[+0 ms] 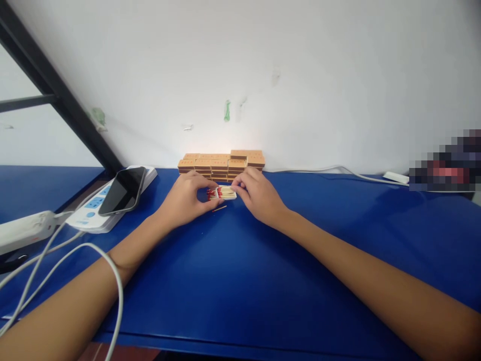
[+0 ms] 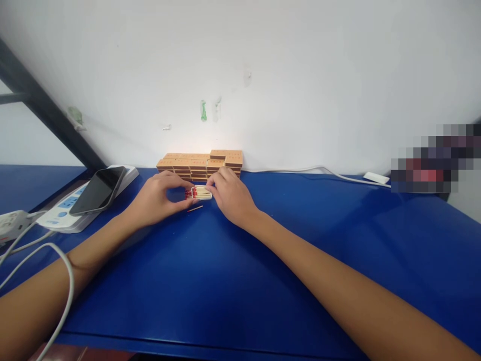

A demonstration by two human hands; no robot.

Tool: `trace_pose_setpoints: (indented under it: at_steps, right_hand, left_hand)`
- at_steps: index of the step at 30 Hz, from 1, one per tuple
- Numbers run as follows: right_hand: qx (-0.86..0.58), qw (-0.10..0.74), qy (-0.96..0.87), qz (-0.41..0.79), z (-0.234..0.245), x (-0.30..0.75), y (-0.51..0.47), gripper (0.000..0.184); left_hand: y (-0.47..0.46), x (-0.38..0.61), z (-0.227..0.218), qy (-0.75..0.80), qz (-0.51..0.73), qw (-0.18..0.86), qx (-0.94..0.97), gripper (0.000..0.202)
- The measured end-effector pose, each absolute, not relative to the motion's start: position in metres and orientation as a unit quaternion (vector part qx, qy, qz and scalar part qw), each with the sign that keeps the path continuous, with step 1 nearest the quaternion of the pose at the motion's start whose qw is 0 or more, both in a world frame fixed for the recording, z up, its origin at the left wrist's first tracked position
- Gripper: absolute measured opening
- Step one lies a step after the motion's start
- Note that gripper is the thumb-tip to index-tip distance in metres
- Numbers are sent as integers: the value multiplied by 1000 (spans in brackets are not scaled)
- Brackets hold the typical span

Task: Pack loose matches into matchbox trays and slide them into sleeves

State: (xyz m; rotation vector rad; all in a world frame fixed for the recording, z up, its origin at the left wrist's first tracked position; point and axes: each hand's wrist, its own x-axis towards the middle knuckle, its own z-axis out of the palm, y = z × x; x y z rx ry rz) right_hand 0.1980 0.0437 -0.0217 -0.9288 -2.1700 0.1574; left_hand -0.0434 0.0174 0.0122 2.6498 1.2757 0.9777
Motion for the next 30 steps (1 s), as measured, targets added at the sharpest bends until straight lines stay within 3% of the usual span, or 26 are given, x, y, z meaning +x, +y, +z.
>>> trace_pose_setpoints:
  at_steps: [10,19,30]
  right_hand:
    - [-367,401,-835,79,-19,197,39,13]
    - [-324,288,-888,151,-24,191,29,4]
    - [-348,285,-882,139,-31,183,35,11]
  left_hand:
    - [21,-50,12,462,334,-5,821,18]
    - [23,-55,14,522,348,-45,778,22]
    - [22,-53,13,516,342,-53,784,18]
